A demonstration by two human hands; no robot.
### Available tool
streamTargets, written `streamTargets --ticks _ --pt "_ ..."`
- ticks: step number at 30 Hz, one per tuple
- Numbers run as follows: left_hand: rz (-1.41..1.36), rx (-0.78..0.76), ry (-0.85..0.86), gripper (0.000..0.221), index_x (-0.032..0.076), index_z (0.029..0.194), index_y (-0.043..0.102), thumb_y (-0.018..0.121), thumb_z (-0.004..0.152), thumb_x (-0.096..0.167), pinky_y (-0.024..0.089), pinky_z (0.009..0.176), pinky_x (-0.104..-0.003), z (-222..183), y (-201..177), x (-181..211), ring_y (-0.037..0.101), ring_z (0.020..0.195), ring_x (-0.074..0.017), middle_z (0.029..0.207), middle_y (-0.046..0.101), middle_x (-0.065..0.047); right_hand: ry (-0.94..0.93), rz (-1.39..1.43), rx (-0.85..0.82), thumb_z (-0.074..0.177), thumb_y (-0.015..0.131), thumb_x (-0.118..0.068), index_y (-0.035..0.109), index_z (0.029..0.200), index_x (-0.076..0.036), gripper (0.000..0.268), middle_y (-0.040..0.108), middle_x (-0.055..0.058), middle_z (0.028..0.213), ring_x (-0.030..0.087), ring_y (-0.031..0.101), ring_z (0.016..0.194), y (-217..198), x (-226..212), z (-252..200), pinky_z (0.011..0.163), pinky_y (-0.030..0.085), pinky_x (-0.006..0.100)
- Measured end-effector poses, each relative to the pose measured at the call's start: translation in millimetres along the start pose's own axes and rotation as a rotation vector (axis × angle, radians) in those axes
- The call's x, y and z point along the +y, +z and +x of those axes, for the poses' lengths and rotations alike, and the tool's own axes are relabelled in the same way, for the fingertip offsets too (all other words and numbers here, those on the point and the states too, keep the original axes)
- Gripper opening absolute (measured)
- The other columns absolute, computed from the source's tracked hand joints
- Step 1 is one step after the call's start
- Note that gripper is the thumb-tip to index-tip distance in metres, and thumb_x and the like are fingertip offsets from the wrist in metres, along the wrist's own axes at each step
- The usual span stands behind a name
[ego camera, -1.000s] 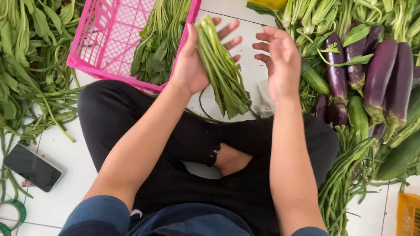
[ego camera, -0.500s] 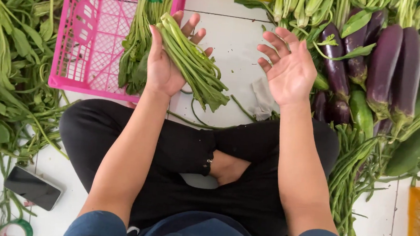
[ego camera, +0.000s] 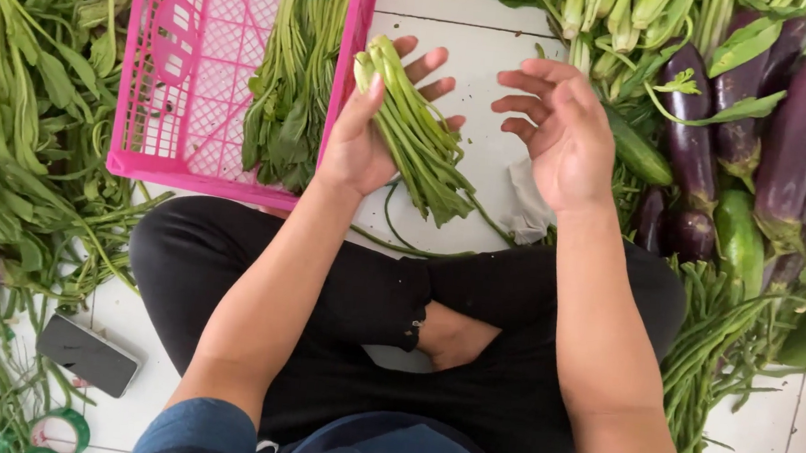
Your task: Bunching water spinach by gathering stalks, aligning them, and securing them with plastic ties.
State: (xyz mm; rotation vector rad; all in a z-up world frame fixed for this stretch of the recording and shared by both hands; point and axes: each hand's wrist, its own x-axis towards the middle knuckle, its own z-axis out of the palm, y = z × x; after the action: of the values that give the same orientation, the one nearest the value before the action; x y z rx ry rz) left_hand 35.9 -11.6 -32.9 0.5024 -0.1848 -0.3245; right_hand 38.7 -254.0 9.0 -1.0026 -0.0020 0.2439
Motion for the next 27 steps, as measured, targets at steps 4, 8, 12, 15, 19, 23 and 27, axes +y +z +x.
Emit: streamTargets --ticks 4,8,12,15,19,23,27 --pt "-0.060 -0.054 -0.042 0.042 0.016 0.149 0.042 0.059 0.112 0.025 0.050 0.114 -0.064 -7 15 -1 0.055 0.139 -0.0326 0.148 0.055 -0.010 -0.118 -0.469 -0.164 0.103 0.058 -0.046 0.062 0.126 -0.007 0.045 0.070 0.006 0.116 0.019 0.068 0.106 19 14 -8 0.095 0.051 0.031" --pt "-0.069 -0.052 -0.020 0.041 0.012 0.151 0.043 0.057 0.113 0.018 0.053 0.115 -0.053 -10 21 0 0.060 0.135 -0.0320 0.148 0.059 -0.014 0.034 -0.459 -0.308 0.106 0.050 -0.044 0.061 0.124 0.000 0.048 0.062 0.003 0.106 0.012 0.053 0.097 29 26 -18 0.094 0.041 0.027" --pt "0.084 -0.056 0.043 0.041 0.007 0.152 0.044 0.054 0.113 0.012 0.047 0.123 -0.050 -8 25 6 0.055 0.141 -0.0336 0.150 0.057 -0.016 0.054 -0.793 -0.232 0.092 0.066 -0.008 0.062 0.123 0.000 0.032 0.071 0.008 0.105 0.017 0.061 0.089 52 15 -20 0.087 0.049 0.028" --pt "0.194 -0.028 0.061 0.042 0.004 0.153 0.043 0.055 0.114 0.013 0.045 0.125 -0.050 -5 26 7 0.051 0.145 -0.0348 0.154 0.052 -0.020 -0.002 -0.937 -0.190 0.092 0.071 -0.010 0.067 0.120 0.002 0.031 0.075 0.008 0.100 0.016 0.064 0.083 57 15 -19 0.079 0.051 0.028" --pt "0.211 -0.006 0.085 0.044 0.003 0.155 0.041 0.054 0.113 0.009 0.040 0.129 -0.046 -4 21 5 0.046 0.151 -0.0354 0.159 0.047 -0.021 -0.035 -0.967 -0.113 0.092 0.074 -0.011 0.071 0.110 0.001 0.022 0.074 0.008 0.086 0.015 0.063 0.072 54 13 -17 0.069 0.049 0.026" --pt "0.157 0.028 0.039 0.050 0.006 0.158 0.036 0.053 0.111 0.005 0.041 0.129 -0.052 -5 22 6 0.041 0.154 -0.0369 0.161 0.043 -0.022 -0.038 -0.903 -0.070 0.093 0.069 -0.004 0.070 0.112 0.002 0.020 0.073 0.006 0.093 0.012 0.060 0.077 47 12 -16 0.072 0.049 0.024" --pt "0.147 0.018 0.077 0.049 0.007 0.156 0.039 0.057 0.110 0.006 0.038 0.131 -0.055 -5 21 8 0.040 0.154 -0.0390 0.158 0.046 -0.022 -0.077 -0.852 -0.010 0.098 0.065 0.001 0.067 0.111 -0.001 0.014 0.064 0.001 0.081 0.008 0.048 0.066 40 19 -13 0.062 0.036 0.021"
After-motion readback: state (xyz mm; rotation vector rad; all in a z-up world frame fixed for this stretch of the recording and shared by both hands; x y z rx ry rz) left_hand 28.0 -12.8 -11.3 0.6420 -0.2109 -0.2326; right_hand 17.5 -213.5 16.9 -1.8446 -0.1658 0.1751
